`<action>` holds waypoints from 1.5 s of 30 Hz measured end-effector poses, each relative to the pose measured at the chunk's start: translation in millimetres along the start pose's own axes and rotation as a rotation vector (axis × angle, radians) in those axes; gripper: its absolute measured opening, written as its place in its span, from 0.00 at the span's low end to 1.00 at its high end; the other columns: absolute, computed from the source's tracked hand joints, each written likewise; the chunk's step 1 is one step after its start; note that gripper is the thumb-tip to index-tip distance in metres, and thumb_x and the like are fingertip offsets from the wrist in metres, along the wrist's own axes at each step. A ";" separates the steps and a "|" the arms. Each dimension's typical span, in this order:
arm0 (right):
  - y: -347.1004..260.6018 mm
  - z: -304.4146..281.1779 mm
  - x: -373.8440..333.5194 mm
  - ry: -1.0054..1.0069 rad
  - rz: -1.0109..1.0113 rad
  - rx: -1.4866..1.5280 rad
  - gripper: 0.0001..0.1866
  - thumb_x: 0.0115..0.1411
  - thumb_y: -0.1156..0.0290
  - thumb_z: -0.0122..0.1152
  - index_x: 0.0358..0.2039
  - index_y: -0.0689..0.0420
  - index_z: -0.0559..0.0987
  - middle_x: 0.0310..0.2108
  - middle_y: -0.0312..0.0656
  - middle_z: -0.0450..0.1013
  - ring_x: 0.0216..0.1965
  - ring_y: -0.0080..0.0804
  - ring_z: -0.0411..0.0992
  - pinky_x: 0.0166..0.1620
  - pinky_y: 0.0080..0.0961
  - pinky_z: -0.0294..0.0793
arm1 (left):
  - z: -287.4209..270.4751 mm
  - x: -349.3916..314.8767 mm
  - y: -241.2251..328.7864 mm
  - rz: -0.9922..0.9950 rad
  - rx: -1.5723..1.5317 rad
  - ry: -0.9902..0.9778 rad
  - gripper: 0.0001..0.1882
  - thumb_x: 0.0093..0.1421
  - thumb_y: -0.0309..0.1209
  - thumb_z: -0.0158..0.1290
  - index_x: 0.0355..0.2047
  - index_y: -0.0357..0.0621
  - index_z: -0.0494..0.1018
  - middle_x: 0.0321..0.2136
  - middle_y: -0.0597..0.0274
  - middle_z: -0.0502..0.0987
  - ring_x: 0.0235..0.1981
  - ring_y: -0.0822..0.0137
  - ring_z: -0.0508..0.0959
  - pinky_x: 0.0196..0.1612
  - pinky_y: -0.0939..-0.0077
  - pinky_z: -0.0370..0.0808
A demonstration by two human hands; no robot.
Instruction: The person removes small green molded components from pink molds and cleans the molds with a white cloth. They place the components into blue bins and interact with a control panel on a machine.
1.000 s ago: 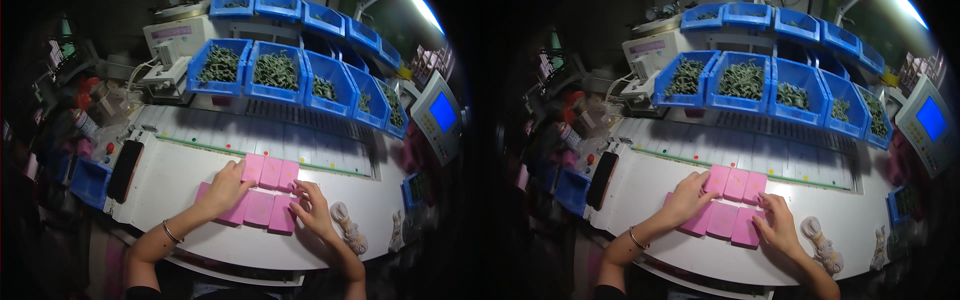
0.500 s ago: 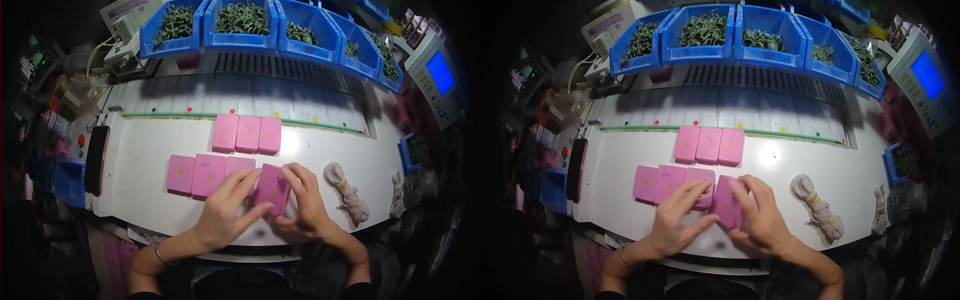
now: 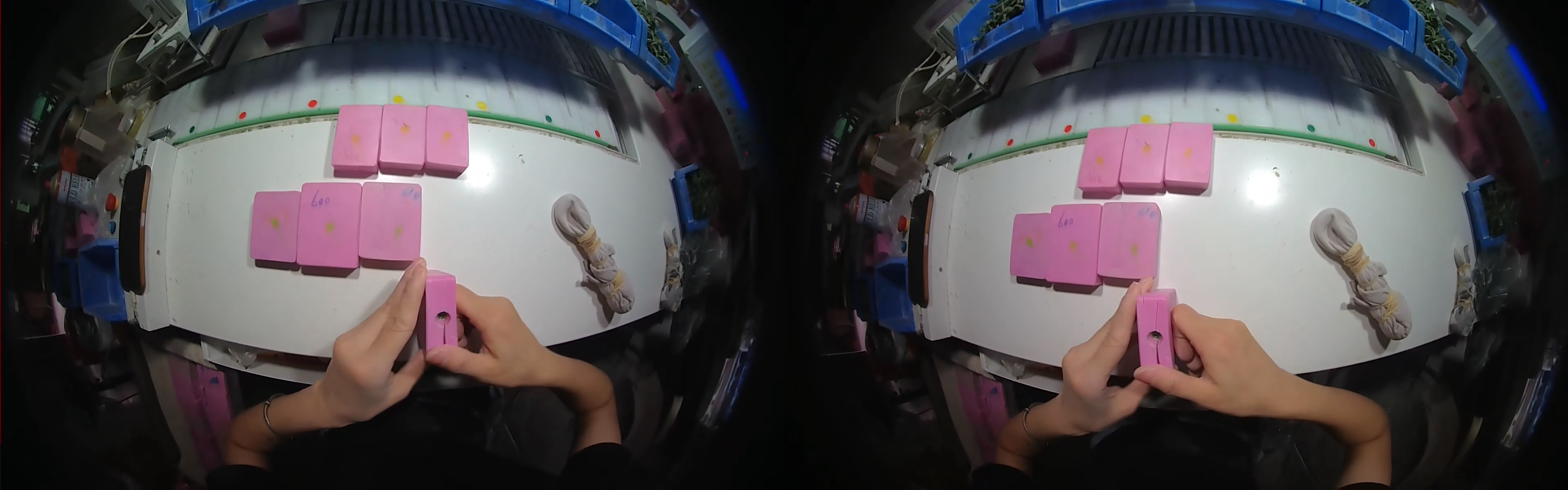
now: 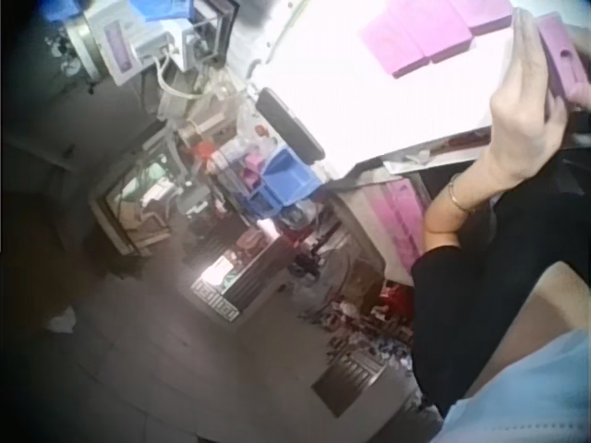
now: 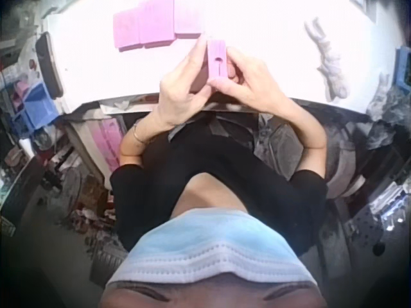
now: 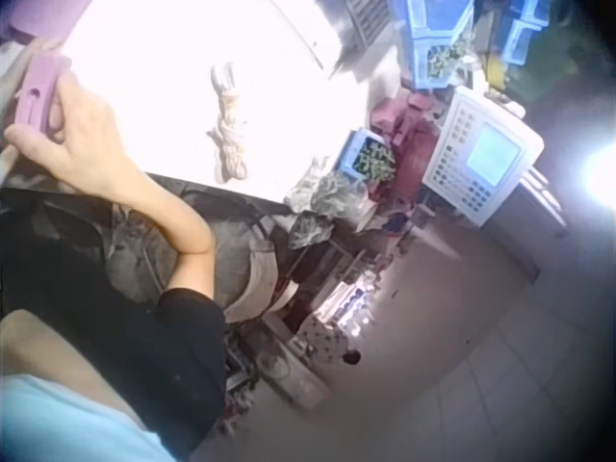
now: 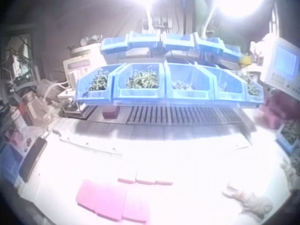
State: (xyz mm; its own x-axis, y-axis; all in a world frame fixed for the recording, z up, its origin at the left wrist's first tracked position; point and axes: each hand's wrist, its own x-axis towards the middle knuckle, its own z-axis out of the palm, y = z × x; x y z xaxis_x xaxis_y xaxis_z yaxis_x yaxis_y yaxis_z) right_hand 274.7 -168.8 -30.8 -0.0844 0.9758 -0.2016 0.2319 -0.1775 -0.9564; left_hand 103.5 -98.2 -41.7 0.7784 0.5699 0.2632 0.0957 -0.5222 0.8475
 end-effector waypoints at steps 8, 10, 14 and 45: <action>12.7 5.0 1.0 0.012 -0.229 -0.082 0.09 0.58 0.69 0.50 0.32 0.63 0.66 0.20 0.49 0.66 0.18 0.47 0.65 0.24 0.33 0.67 | 10.3 3.4 8.2 0.007 -0.026 0.141 0.36 0.48 0.27 0.56 0.54 0.17 0.55 0.45 0.28 0.68 0.39 0.47 0.78 0.38 0.69 0.76; 13.3 6.0 0.5 0.012 -0.241 -0.080 0.08 0.57 0.70 0.48 0.31 0.63 0.66 0.20 0.49 0.66 0.18 0.48 0.65 0.24 0.35 0.66 | 16.2 2.8 7.7 -0.113 0.055 0.177 0.29 0.53 0.24 0.48 0.54 0.21 0.57 0.43 0.36 0.72 0.37 0.60 0.79 0.39 0.75 0.74; 19.5 7.5 0.4 0.041 -0.295 -0.089 0.07 0.57 0.72 0.46 0.28 0.63 0.67 0.22 0.49 0.66 0.21 0.47 0.66 0.25 0.36 0.66 | 21.9 4.3 10.4 -0.067 0.161 0.252 0.25 0.54 0.20 0.47 0.53 0.22 0.60 0.41 0.42 0.75 0.30 0.64 0.80 0.33 0.80 0.74; 5.3 9.5 -4.4 0.281 -0.208 -0.079 0.12 0.52 0.69 0.62 0.20 0.60 0.70 0.32 0.54 0.64 0.38 0.44 0.67 0.30 0.29 0.68 | 18.7 7.2 -14.0 0.014 -0.091 0.180 0.20 0.61 0.39 0.46 0.22 0.33 0.70 0.13 0.58 0.67 0.11 0.63 0.69 0.15 0.73 0.65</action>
State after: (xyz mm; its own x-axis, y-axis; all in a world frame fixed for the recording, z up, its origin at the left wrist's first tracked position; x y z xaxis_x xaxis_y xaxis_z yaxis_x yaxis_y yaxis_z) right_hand 267.0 -175.2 -37.1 0.1298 0.9889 0.0726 0.3133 0.0286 -0.9492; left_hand 119.4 -98.6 -60.3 0.6548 0.6717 0.3466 0.0227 -0.4759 0.8792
